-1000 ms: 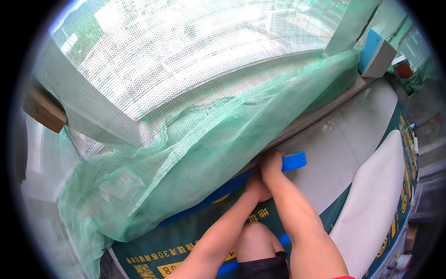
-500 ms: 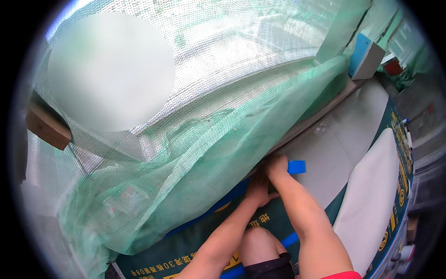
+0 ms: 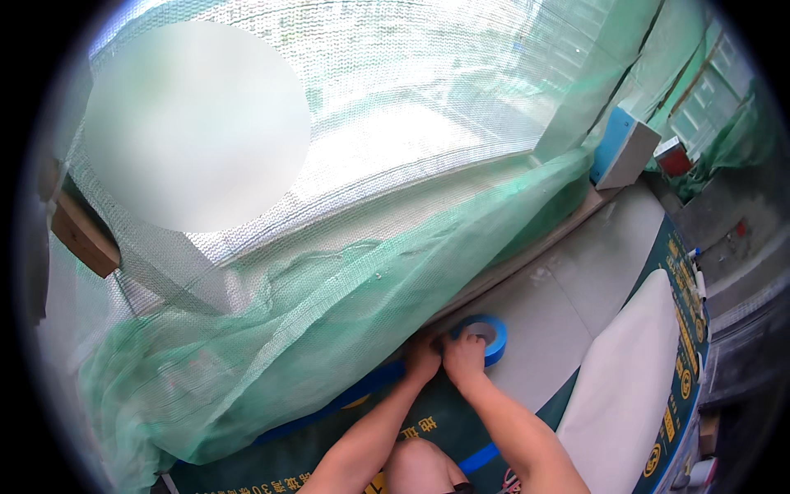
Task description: The person applies blue adhesive tape to the edges of a large green and blue sign on the floor, using scissors to cut the tape and a roll of white protective film.
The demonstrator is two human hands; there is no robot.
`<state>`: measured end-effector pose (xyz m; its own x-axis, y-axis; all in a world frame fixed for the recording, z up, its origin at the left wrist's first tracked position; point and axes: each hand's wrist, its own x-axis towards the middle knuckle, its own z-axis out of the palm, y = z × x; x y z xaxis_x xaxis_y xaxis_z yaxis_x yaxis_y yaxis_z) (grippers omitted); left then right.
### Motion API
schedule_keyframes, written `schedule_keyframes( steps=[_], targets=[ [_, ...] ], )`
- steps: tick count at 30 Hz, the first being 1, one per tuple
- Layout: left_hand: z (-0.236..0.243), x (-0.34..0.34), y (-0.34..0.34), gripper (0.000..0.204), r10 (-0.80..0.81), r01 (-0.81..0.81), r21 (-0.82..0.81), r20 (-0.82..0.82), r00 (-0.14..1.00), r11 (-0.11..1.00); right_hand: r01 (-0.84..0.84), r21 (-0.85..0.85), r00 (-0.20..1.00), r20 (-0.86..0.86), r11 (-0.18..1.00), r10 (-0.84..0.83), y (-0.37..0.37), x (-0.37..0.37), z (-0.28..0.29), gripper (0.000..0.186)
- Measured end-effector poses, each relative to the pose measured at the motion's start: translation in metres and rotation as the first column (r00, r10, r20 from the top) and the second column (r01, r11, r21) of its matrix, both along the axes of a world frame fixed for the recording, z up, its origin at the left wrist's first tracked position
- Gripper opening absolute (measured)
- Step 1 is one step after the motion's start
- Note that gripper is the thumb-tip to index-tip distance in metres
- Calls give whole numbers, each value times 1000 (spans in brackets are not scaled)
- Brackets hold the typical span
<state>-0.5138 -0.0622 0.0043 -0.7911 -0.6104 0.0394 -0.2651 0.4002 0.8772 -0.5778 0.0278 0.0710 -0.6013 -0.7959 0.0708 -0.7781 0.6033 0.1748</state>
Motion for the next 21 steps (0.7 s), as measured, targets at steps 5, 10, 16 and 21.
schedule_keyframes(
  steps=[5, 10, 16, 21],
  targets=[
    [14, 3, -3, 33, -42, 20, 192, 114, 993, 981, 0, -50, 1000, 26, 999, 2, 16, -4, -18, 17],
    [12, 8, -3, 26, 35, -45, 142, 74, 997, 989, 11, -104, 1000, 29, 995, -8, 10, -7, -23, 16],
    [0, 10, 0, 11, 3, -12, 131, 69, 998, 991, 308, -26, 941, 155, 951, -300, -2, -20, -23, 17],
    [-15, 17, 0, 8, 166, -149, 141, -119, 979, 979, 245, -133, 953, 212, 960, -214, 4, -20, -17, 22]
  ],
)
